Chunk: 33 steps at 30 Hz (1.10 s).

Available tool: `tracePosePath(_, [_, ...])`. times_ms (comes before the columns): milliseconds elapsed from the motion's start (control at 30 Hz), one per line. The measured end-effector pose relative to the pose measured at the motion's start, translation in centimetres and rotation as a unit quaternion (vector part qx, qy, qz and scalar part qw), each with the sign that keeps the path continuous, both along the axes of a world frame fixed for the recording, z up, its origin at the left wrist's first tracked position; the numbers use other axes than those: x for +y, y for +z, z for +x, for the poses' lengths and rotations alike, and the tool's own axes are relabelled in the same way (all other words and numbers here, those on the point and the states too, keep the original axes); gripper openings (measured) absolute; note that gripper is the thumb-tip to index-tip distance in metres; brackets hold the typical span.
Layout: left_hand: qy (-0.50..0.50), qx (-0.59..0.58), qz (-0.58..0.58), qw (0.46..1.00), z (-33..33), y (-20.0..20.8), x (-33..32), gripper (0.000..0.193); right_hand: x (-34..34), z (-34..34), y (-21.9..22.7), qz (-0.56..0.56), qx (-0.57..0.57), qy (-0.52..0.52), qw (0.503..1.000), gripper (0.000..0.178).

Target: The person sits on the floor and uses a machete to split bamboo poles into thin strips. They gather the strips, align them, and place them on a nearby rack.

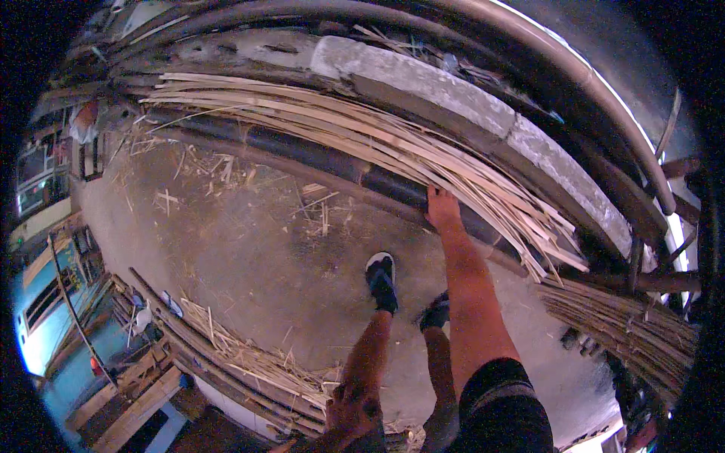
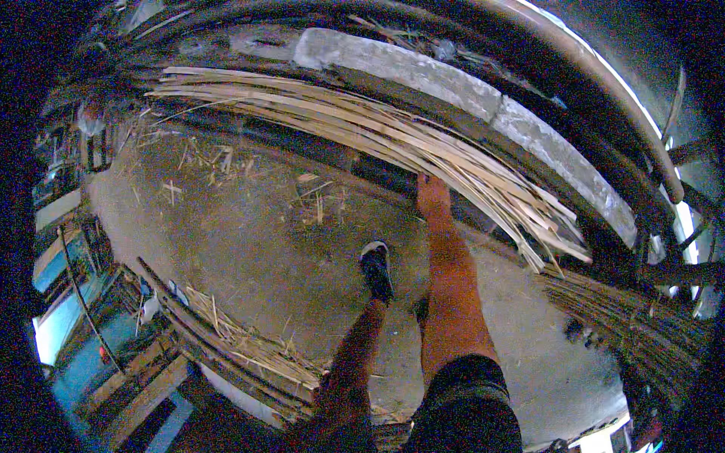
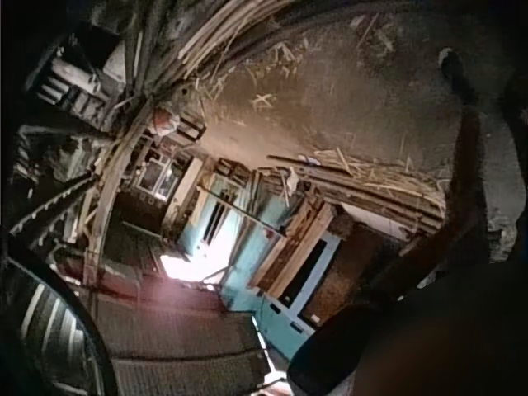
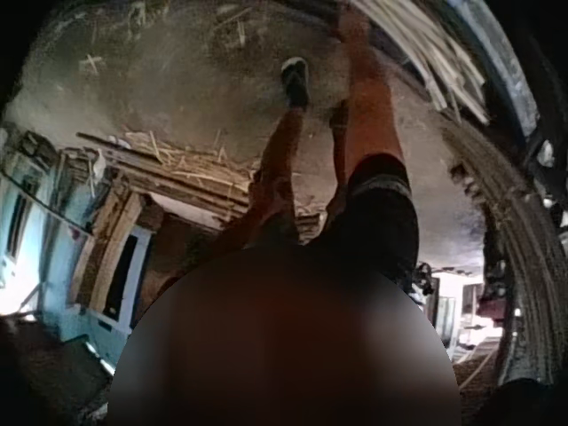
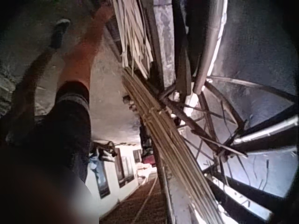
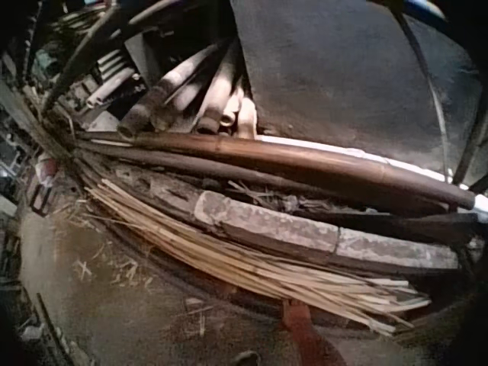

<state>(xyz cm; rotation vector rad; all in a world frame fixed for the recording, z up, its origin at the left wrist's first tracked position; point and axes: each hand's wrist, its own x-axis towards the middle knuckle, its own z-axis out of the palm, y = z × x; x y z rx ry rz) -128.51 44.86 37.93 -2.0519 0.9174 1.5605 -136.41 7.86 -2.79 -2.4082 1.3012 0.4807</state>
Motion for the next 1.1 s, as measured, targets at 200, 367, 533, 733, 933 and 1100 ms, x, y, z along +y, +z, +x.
tracePosePath(200, [-0.031, -0.034, -0.004, 0.999, -1.3, -0.3, 0.9, 0.074, 0.2, -0.2, 9.9, 0.094, -0.018, 0.06, 0.994, 0.075])
tracePosePath(367, [-0.067, 0.045, 0.062, 0.995, -1.1, 0.5, -0.4, 0.084, 0.0, 0.5, 20.5, 0.334, -0.066, 0.035, 0.94, 0.098])
tracePosePath(533, [0.026, -0.047, -0.125, 0.991, -2.3, 0.5, -0.1, 0.088, 0.8, 1.8, 25.1, 0.386, -0.118, 0.016, 0.915, 0.101])
tracePosePath(733, [-0.012, 0.042, 0.002, 0.999, -2.2, 0.5, 0.0, 0.092, 0.9, 3.0, 25.2, 0.549, -0.146, -0.089, 0.818, 0.087])
tracePosePath(933, [-0.02, 0.013, -0.035, 0.999, -0.3, 2.6, -1.1, 0.093, 3.1, 3.4, 25.6, 0.62, -0.102, -0.159, 0.762, 0.09])
tracePosePath(1100, [-0.082, 0.07, 0.071, 0.992, 0.5, 2.9, -2.8, 0.098, 6.7, 4.5, 27.9, 0.646, -0.132, -0.22, 0.719, 0.086])
